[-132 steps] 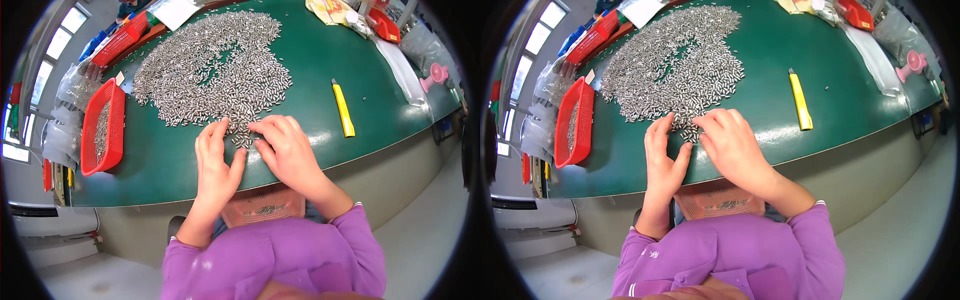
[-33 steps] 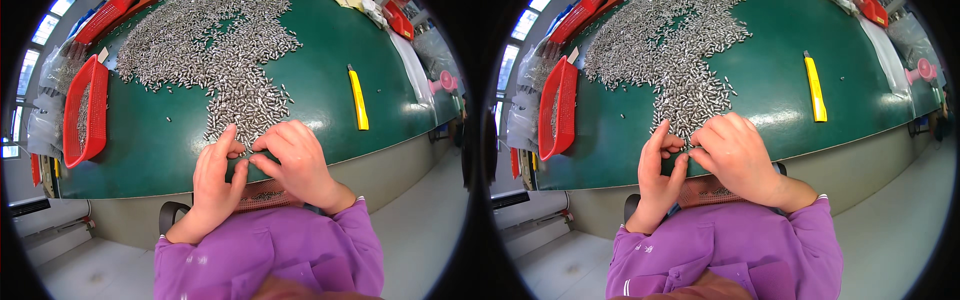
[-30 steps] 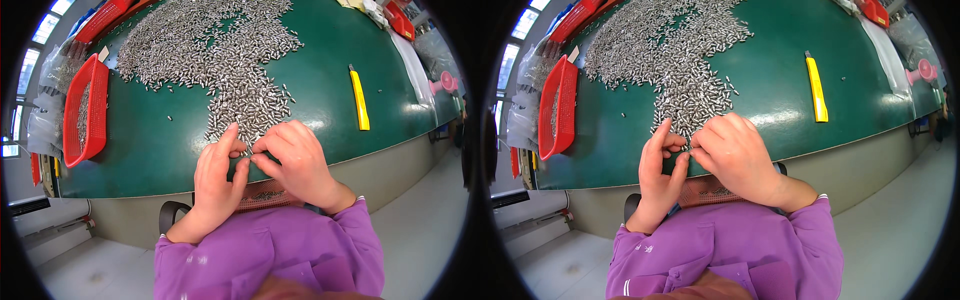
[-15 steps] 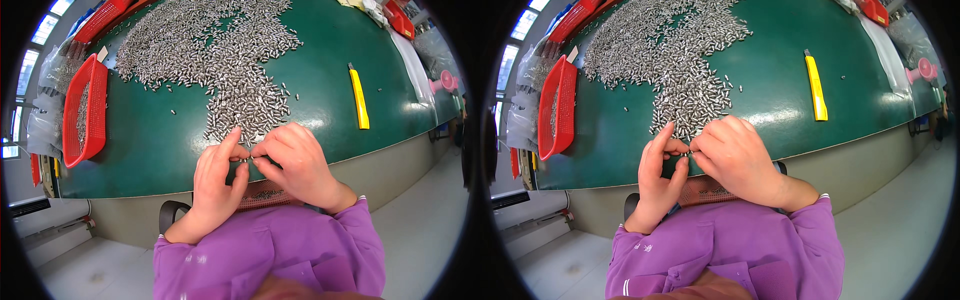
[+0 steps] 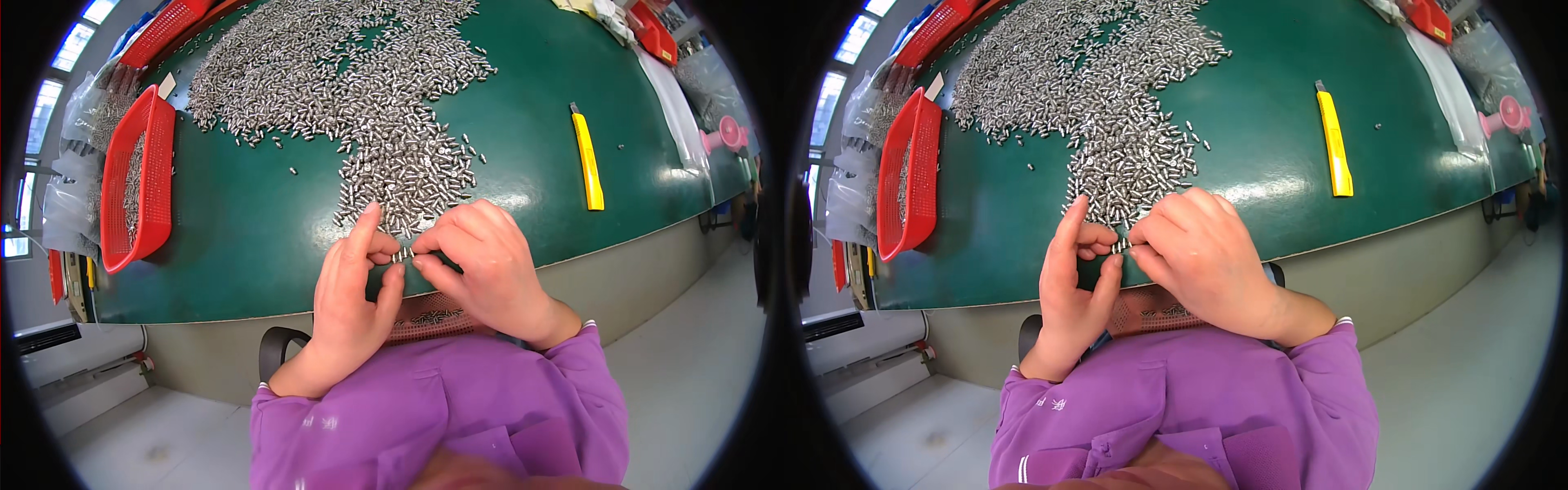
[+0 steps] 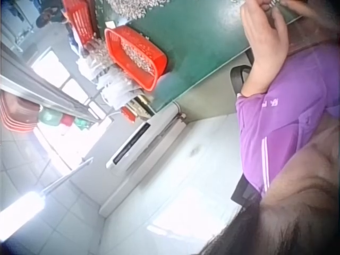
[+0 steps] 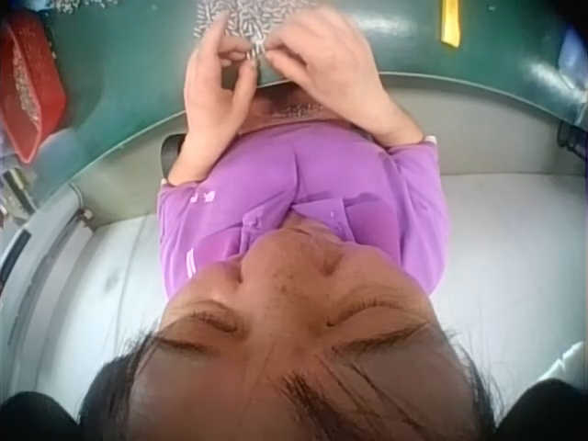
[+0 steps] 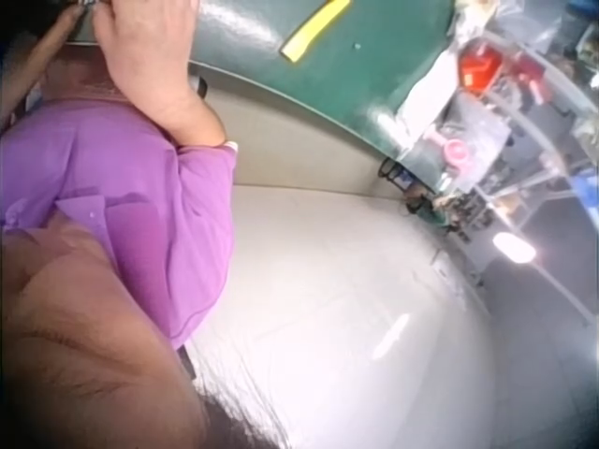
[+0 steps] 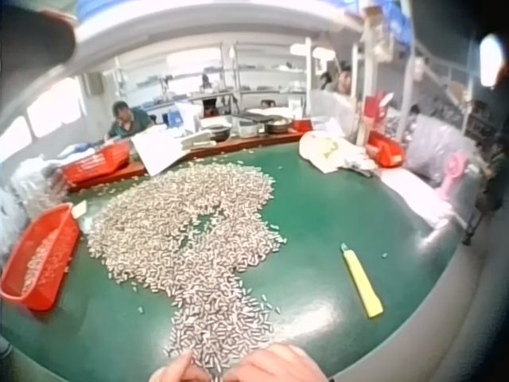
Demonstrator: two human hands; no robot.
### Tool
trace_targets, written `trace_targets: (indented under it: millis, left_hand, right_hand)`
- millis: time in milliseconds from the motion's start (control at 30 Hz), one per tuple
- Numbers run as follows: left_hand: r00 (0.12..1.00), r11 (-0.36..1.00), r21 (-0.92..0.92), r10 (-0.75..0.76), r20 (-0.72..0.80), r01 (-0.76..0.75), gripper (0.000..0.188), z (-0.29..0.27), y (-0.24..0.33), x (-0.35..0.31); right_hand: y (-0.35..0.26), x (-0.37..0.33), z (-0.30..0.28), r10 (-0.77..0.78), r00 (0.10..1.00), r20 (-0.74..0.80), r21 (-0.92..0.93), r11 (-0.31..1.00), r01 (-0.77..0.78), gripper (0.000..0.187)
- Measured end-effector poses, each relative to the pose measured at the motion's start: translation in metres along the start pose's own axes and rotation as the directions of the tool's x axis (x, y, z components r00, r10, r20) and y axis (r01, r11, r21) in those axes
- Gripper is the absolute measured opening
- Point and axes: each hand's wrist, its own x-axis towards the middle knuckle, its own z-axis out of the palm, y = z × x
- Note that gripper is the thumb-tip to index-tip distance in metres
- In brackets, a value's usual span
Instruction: Manually sorting and inspecting small silver-colored metal components on a green workbench.
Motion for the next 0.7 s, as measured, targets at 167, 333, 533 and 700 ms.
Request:
trace_targets:
  millis: [167,333,533,700]
  left_hand:
    - [0.999,0.999,-0.042,-0.031,0.015,0.032,0.078,-0.004,-0.003,-0.0017]
    - [0.998,0.993,-0.095,-0.064,-0.017,0.062,0.079,-0.003,-0.0048,-0.0039]
    - [0.995,0.987,-0.129,-0.098,-0.015,0.095,0.08,-0.004,-0.0047,-0.0045]
    - [0.999,0.995,-0.082,-0.052,-0.004,0.051,0.08,-0.0037,-0.0041,-0.0021]
  right_hand:
    - [0.0017,0.0019,-0.0004,-0.007,1.0,0.003,0.036,0.999,0.007,0.013]
    - [0.0011,0.0033,-0.0015,0.007,1.0,0.007,0.052,0.999,-0.007,0.012]
    - [0.0011,0.0039,-0.0015,0.01,1.0,0.008,0.061,0.998,-0.011,0.012]
    - [0.0016,0.0051,-0.0008,-0.01,1.0,0.005,0.058,0.998,0.01,0.013]
